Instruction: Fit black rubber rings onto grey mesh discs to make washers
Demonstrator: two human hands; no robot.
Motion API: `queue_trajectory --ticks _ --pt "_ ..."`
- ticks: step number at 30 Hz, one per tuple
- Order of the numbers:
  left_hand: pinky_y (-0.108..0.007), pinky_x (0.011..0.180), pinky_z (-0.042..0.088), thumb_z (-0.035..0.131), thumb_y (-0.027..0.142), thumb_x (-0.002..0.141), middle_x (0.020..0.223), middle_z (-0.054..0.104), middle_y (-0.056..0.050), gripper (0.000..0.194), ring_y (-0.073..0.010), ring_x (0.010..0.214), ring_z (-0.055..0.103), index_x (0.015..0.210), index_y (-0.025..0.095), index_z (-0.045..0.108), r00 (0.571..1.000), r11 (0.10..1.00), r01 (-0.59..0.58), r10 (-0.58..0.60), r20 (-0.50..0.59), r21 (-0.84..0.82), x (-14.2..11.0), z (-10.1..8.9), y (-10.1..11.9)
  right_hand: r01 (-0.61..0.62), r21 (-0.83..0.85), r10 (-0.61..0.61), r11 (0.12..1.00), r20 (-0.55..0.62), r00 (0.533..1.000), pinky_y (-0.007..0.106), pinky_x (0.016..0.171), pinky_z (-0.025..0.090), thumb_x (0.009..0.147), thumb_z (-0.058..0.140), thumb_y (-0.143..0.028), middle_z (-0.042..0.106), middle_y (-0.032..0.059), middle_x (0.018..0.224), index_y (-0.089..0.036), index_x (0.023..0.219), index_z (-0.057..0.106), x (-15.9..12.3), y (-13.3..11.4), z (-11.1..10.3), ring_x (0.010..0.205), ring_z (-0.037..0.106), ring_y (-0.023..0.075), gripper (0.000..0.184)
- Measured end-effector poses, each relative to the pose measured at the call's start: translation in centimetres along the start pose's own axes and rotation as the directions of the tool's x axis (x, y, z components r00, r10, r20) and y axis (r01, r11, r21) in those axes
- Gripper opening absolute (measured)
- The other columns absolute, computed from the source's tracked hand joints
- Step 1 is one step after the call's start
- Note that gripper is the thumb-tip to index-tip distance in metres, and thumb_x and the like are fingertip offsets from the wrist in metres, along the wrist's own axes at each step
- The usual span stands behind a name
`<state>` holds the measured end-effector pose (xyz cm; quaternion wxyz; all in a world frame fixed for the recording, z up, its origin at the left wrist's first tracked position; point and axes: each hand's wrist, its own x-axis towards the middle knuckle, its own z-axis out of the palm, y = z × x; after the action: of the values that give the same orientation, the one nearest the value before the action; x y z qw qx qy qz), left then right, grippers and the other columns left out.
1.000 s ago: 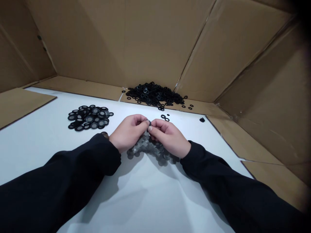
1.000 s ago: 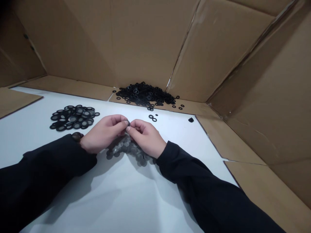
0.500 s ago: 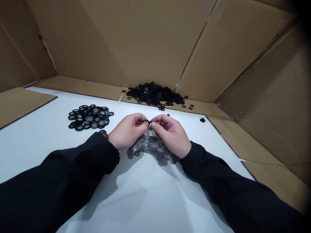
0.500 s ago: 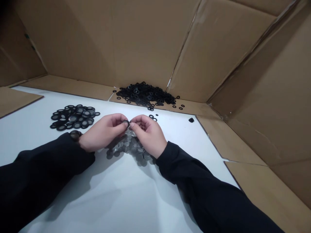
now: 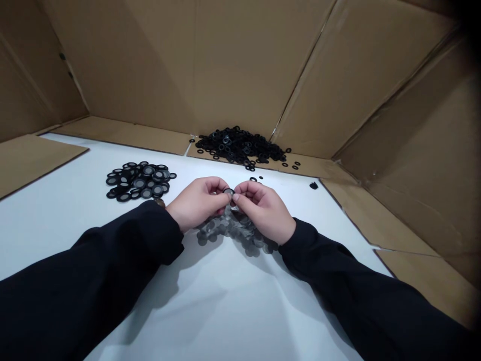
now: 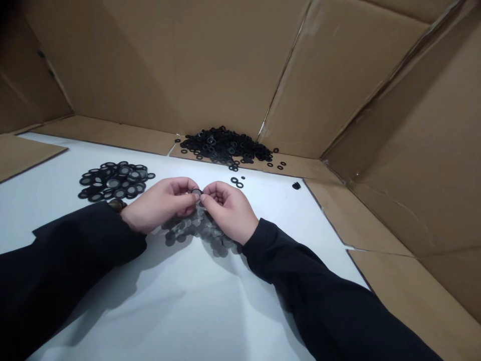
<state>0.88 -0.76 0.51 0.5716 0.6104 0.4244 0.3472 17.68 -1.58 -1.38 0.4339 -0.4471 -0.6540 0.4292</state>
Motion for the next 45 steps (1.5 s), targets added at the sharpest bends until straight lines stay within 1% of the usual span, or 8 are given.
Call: queue_trajectory --ticks 9,15,17,21,26,31,38,45 --pt "-0.021 0.045 0.032 0.062 0.017 0.075 0.051 0.053 0.001 0.014 -0.0086 0.044 0.045 0.068 0.017 0.050 0.988 0.986 0.116 -0.102 0.114 -0.122 0.24 -0.45 0.23 -0.023 0.098 0.024 0.995 -0.013 1.000 0.024 0.052 0.035 0.080 0.062 -0.030 0.053 -0.0042 0.062 -0.018 0.080 0.056 0.05 -0.14 0.49 0.054 0.044 0.0093 0.013" --pt "-0.019 0.051 0.035 0.063 0.016 0.074 0.058 0.051 0.003 0.008 -0.0065 0.051 0.045 0.074 0.015 0.056 0.999 0.960 0.028 -0.017 0.044 -0.279 0.54 -0.17 -0.52 -0.115 0.155 0.113 0.981 0.023 0.993 0.024 0.052 0.038 0.076 0.066 -0.030 0.057 -0.0041 0.059 -0.018 0.078 0.056 0.06 -0.60 0.37 0.051 0.047 0.0087 0.016" --pt "-0.019 0.051 0.035 0.063 0.017 0.075 0.058 0.051 0.003 0.007 -0.0064 0.051 0.044 0.074 0.015 0.057 0.999 0.969 0.018 -0.007 0.044 -0.248 0.49 -0.17 -0.57 -0.105 0.132 0.103 0.986 0.026 0.994 0.024 0.053 0.039 0.076 0.065 -0.029 0.058 -0.0037 0.060 -0.018 0.077 0.056 0.06 -0.60 0.30 0.052 0.049 0.0090 0.015" --pt "-0.020 0.051 0.034 0.059 0.019 0.077 0.056 0.052 0.002 0.007 -0.0073 0.051 0.044 0.072 0.014 0.058 0.998 0.999 0.005 -0.001 0.063 -0.053 0.20 -0.32 -0.30 -0.052 0.092 0.050 0.994 0.021 0.999 0.024 0.055 0.041 0.078 0.065 -0.030 0.058 -0.0031 0.063 -0.017 0.081 0.058 0.07 -0.25 0.08 0.057 0.051 0.0101 0.015" --pt "-0.021 0.049 0.034 0.057 0.021 0.080 0.060 0.058 -0.001 0.010 -0.0085 0.051 0.046 0.072 0.015 0.058 0.995 0.994 0.066 -0.072 0.070 0.093 0.18 -0.50 0.24 -0.010 0.036 0.009 0.999 0.012 1.000 0.024 0.055 0.039 0.079 0.064 -0.028 0.056 -0.0031 0.064 -0.017 0.079 0.058 -0.06 0.02 0.14 0.057 0.048 0.0096 0.013" --pt "-0.021 0.047 0.034 0.057 0.019 0.079 0.056 0.057 -0.001 0.015 -0.0081 0.047 0.045 0.065 0.015 0.054 0.989 0.992 0.102 -0.109 0.102 0.069 0.48 -0.67 0.23 -0.006 0.048 0.007 0.999 -0.020 1.000 0.023 0.053 0.037 0.079 0.063 -0.031 0.055 -0.0031 0.064 -0.017 0.079 0.057 -0.10 -0.04 0.42 0.056 0.047 0.0092 0.015" --pt "-0.019 0.051 0.037 0.060 0.020 0.081 0.057 0.054 0.002 0.011 -0.0068 0.050 0.046 0.072 0.014 0.057 0.999 0.983 0.006 0.002 0.043 -0.184 0.44 -0.28 -0.11 -0.108 0.216 0.110 0.970 0.003 0.994 0.024 0.052 0.039 0.074 0.069 -0.038 0.059 -0.0032 0.060 -0.018 0.081 0.057 0.10 -0.16 0.30 0.052 0.050 0.0096 0.025" --pt "-0.019 0.048 0.035 0.058 0.021 0.081 0.055 0.054 0.002 0.015 -0.0072 0.049 0.045 0.068 0.014 0.058 0.997 0.997 -0.023 0.018 0.073 0.067 0.40 -0.59 0.20 -0.044 0.113 0.043 0.993 0.010 0.999 0.024 0.052 0.038 0.076 0.067 -0.032 0.055 -0.0040 0.061 -0.017 0.079 0.058 -0.03 -0.05 0.23 0.055 0.048 0.0092 0.018"
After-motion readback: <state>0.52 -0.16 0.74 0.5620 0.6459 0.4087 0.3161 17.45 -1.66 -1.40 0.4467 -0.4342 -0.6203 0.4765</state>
